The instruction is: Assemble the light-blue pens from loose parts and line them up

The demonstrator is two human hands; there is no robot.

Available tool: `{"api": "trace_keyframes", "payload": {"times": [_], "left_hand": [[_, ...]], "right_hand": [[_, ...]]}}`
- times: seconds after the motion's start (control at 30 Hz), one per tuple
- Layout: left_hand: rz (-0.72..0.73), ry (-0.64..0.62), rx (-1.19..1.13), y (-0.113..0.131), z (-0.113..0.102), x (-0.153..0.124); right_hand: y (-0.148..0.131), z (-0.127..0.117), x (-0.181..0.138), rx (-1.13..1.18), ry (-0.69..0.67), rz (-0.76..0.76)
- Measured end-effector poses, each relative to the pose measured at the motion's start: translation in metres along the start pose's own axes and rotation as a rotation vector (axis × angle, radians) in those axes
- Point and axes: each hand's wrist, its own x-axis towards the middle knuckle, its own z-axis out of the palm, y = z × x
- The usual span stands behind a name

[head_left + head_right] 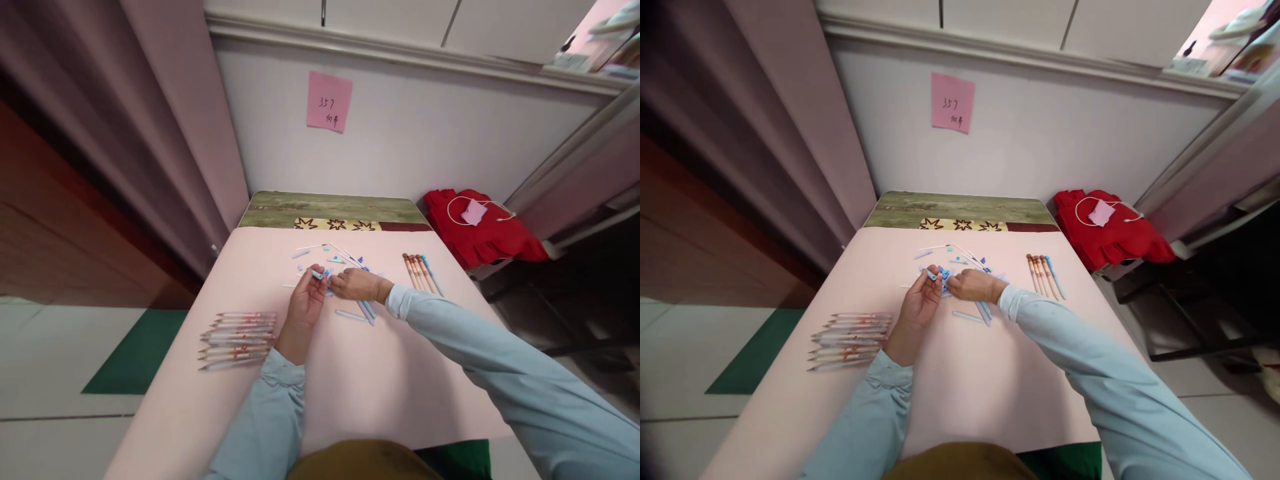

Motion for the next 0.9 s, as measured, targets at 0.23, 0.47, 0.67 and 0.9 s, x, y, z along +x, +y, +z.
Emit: {"api": "trace_keyframes", "payload": {"times": [0.23,0.47,0.67,0.9], "left_hand": [[0.004,0.006,-0.015,-0.004,0.001,-0.002],[-0.060,0.007,0.038,-0.014,0.005,-0.007],[-0.090,0.058,0.093,-0.018,0.006,-0.008],[-0.135,0.032,0.131,-0.020,0.004,-0.008]], "right_hand": [[-0.005,0.002,-0.021,0.398,0.486,0.571],[-0.061,-0.008,-0.009,1.644,1.251,1.246],[-0.074,-0.009,-0.011,1.759,1.564,1.435],[-0.072,-0.010,-0.019,1.681,1.593,1.455]]}}
